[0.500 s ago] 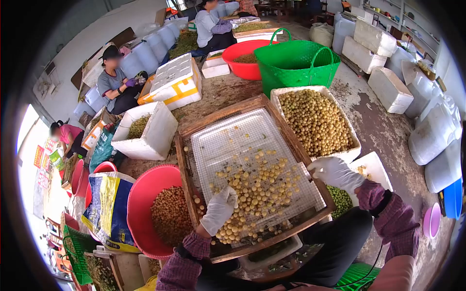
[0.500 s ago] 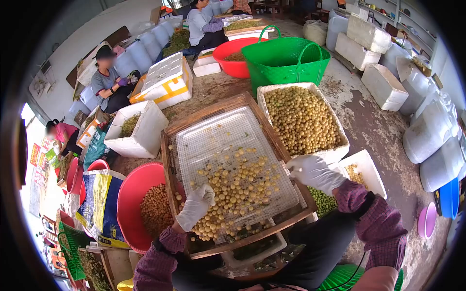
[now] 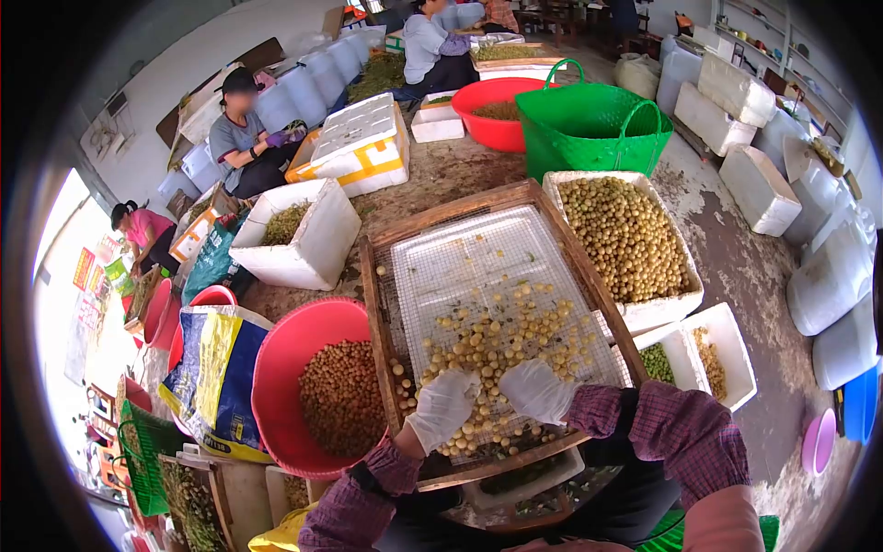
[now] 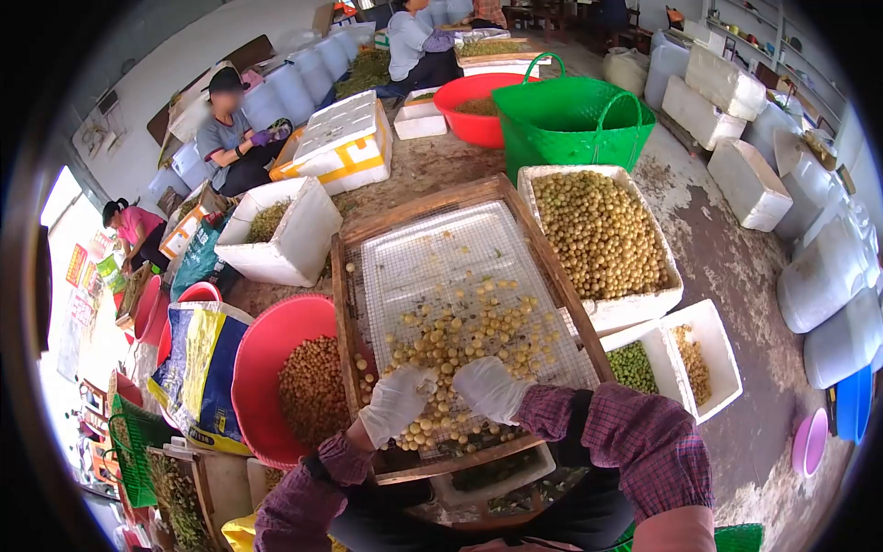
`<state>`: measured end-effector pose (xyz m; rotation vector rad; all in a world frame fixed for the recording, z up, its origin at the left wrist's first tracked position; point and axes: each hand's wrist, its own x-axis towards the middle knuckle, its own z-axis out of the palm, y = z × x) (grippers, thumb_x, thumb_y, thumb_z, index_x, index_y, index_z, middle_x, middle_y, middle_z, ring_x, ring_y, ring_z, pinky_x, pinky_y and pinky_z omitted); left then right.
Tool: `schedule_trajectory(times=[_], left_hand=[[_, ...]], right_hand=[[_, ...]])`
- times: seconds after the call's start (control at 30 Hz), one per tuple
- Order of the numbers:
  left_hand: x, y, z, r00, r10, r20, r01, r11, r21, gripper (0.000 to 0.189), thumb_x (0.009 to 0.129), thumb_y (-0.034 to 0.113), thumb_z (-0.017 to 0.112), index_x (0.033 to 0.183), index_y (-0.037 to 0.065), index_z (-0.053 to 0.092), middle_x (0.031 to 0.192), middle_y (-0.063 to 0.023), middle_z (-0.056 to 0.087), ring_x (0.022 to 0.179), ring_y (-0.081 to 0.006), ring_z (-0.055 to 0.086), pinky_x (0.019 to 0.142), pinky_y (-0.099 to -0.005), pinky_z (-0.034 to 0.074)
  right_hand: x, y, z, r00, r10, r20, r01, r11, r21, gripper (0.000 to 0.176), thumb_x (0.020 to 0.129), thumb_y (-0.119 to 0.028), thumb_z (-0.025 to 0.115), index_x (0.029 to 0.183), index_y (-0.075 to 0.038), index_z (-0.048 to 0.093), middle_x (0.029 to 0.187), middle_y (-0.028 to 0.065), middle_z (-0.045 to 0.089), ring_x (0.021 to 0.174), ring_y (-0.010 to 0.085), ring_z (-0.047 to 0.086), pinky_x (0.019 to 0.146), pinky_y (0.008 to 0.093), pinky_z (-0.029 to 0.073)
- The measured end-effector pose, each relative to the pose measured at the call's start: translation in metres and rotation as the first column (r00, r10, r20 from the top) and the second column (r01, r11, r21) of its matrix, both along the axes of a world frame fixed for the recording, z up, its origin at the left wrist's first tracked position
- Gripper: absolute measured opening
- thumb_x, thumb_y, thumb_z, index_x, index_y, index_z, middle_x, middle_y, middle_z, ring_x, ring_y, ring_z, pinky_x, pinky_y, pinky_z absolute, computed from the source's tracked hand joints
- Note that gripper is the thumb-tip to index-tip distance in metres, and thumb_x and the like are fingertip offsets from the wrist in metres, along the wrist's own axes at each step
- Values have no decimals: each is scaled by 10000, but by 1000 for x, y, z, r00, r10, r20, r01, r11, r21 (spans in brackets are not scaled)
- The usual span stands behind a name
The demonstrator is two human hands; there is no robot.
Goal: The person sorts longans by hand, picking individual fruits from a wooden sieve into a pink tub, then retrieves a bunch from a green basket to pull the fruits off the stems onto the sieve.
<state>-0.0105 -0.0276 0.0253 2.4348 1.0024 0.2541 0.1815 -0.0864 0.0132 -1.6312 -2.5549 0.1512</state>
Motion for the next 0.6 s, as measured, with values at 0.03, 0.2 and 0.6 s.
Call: schedule_trajectory(times=[0.03,0.2,0.6], left_hand=[[6,8,-10,998,-3,57,-3,994,112,177,809,174,654,948,65,668,885,-140,646,844,-343,627,724,-411,502],[16,17,-27,999,-23,35,17,985,171,175,770,150,679,921,59,675,853,-155,635,802,-342,626,698,-422,502],[20,8,-34,977,-36,-209,83,971,222,116,707,77,626,810,76,679,823,-145,642,779,-320,638,672,-400,518]], right_hand=[[-2,0,-2,999,-32,-14,32,999,9,89,661,-131,652,678,-44,652,629,130,624,610,308,649,505,409,478],[1,-1,8,993,-106,-58,102,993,-57,120,685,-154,642,703,-35,649,636,144,623,623,331,650,515,433,480],[5,-6,-6,992,-82,-99,84,996,12,104,694,-146,643,691,-43,643,632,139,620,605,320,646,502,430,476]])
